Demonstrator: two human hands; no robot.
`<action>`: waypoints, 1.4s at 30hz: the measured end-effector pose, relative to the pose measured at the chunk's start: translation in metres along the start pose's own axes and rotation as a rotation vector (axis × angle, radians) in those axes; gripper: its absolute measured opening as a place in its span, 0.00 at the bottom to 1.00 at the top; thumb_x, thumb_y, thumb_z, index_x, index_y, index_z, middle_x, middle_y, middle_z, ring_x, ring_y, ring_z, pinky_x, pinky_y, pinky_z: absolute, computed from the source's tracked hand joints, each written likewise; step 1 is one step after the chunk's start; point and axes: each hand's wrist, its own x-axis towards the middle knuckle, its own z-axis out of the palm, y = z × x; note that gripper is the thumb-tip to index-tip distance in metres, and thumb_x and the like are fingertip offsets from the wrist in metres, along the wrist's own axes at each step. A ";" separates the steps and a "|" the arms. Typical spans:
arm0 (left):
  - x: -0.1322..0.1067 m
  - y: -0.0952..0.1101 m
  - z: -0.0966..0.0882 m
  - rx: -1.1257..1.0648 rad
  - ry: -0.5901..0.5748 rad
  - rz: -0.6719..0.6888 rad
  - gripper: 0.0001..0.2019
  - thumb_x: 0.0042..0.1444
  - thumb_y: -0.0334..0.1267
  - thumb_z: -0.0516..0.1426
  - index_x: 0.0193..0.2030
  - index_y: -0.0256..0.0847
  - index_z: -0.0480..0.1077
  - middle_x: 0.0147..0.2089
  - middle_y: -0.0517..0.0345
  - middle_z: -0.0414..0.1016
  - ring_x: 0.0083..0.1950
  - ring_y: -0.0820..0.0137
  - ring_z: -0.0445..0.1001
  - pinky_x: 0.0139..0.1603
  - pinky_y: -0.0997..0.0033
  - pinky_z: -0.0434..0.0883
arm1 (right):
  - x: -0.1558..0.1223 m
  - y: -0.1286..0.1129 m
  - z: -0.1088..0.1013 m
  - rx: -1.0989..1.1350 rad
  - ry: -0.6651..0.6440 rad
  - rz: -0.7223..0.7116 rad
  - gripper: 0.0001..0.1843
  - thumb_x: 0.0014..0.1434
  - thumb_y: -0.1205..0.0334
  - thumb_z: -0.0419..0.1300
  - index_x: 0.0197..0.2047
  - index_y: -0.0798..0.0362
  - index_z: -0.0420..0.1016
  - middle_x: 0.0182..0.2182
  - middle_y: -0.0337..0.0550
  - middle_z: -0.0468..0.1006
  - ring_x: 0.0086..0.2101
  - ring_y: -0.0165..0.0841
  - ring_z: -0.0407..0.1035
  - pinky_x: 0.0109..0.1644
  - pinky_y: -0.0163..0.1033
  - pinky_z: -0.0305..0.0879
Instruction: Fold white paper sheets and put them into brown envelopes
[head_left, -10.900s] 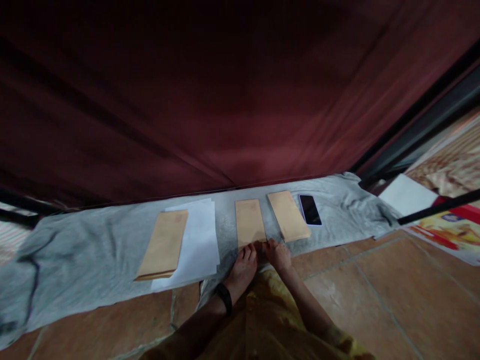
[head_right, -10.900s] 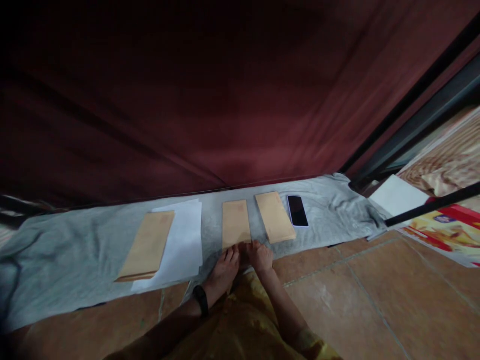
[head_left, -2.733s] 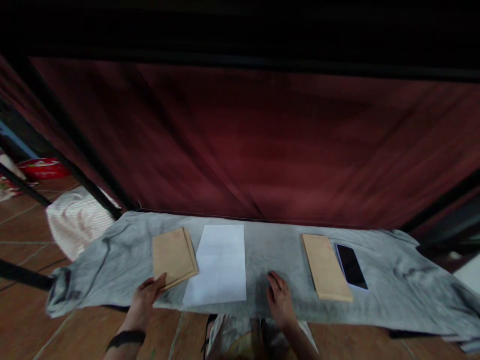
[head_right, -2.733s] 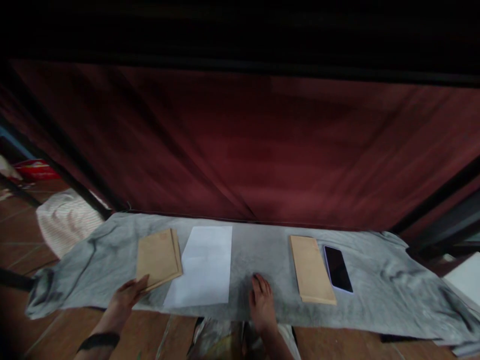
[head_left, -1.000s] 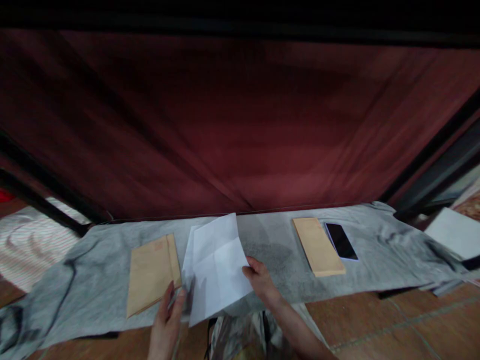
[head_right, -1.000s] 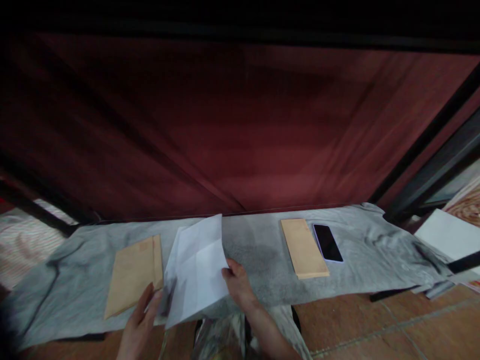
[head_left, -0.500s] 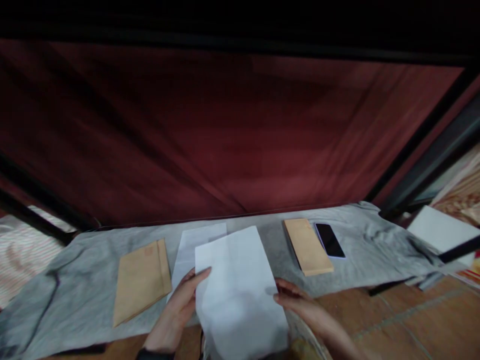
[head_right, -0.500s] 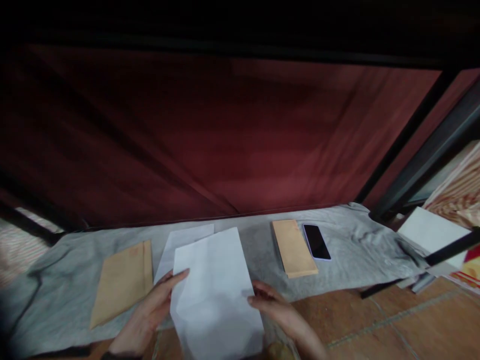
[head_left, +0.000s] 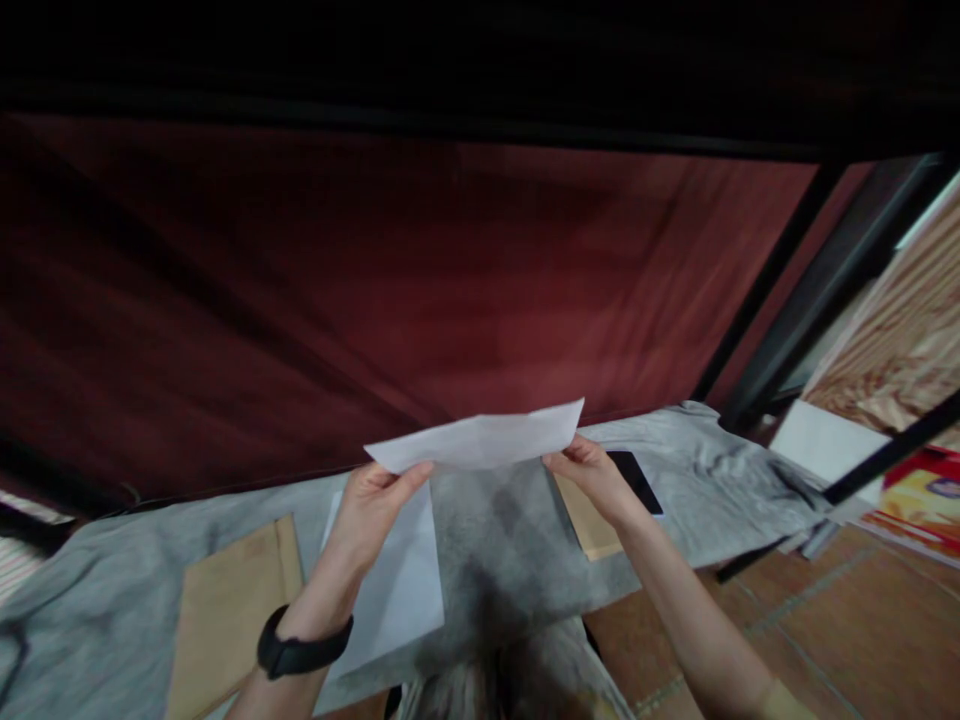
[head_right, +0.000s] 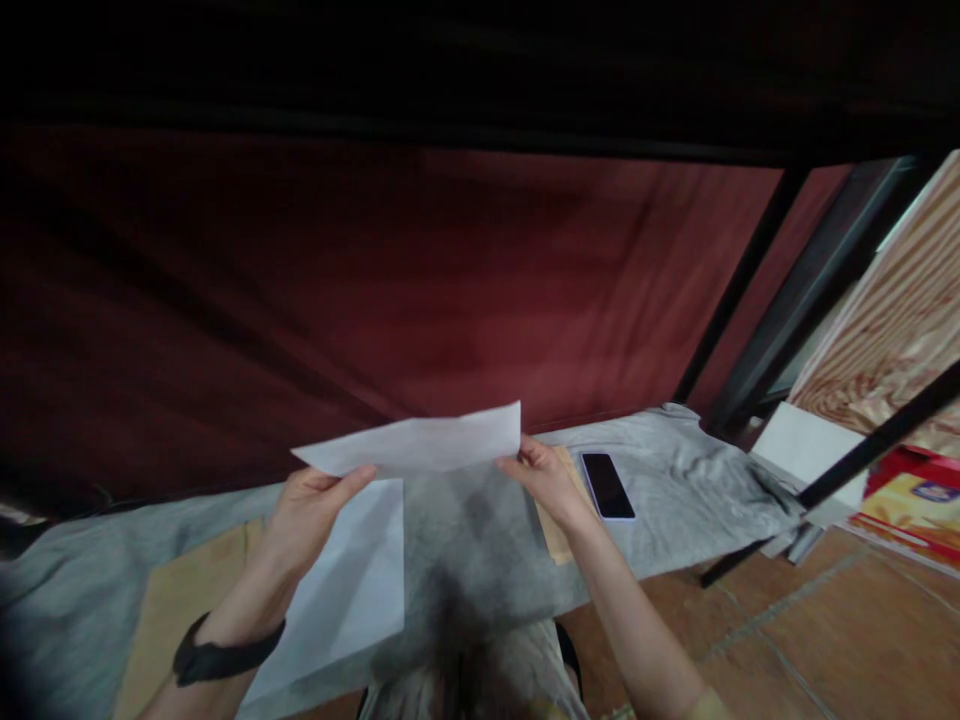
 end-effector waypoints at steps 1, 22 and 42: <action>-0.005 -0.018 -0.001 0.061 -0.040 -0.017 0.16 0.49 0.46 0.67 0.41 0.39 0.82 0.46 0.52 0.84 0.51 0.55 0.80 0.57 0.54 0.74 | -0.006 0.012 -0.001 -0.029 0.009 -0.017 0.15 0.55 0.55 0.68 0.45 0.48 0.81 0.46 0.41 0.83 0.49 0.40 0.74 0.60 0.48 0.64; -0.142 -0.205 -0.015 0.869 -0.624 0.301 0.45 0.45 0.14 0.45 0.67 0.57 0.64 0.70 0.64 0.64 0.72 0.67 0.61 0.73 0.50 0.59 | -0.188 0.161 -0.016 -0.661 -0.162 -0.103 0.37 0.42 0.78 0.53 0.54 0.46 0.79 0.58 0.46 0.76 0.62 0.43 0.65 0.65 0.59 0.63; -0.124 -0.179 -0.015 0.972 -0.859 0.220 0.49 0.37 0.13 0.46 0.66 0.57 0.65 0.72 0.65 0.61 0.73 0.70 0.57 0.74 0.51 0.56 | -0.160 0.149 -0.012 -0.688 -0.481 -0.077 0.33 0.47 0.77 0.60 0.56 0.45 0.78 0.59 0.45 0.75 0.62 0.40 0.65 0.69 0.55 0.53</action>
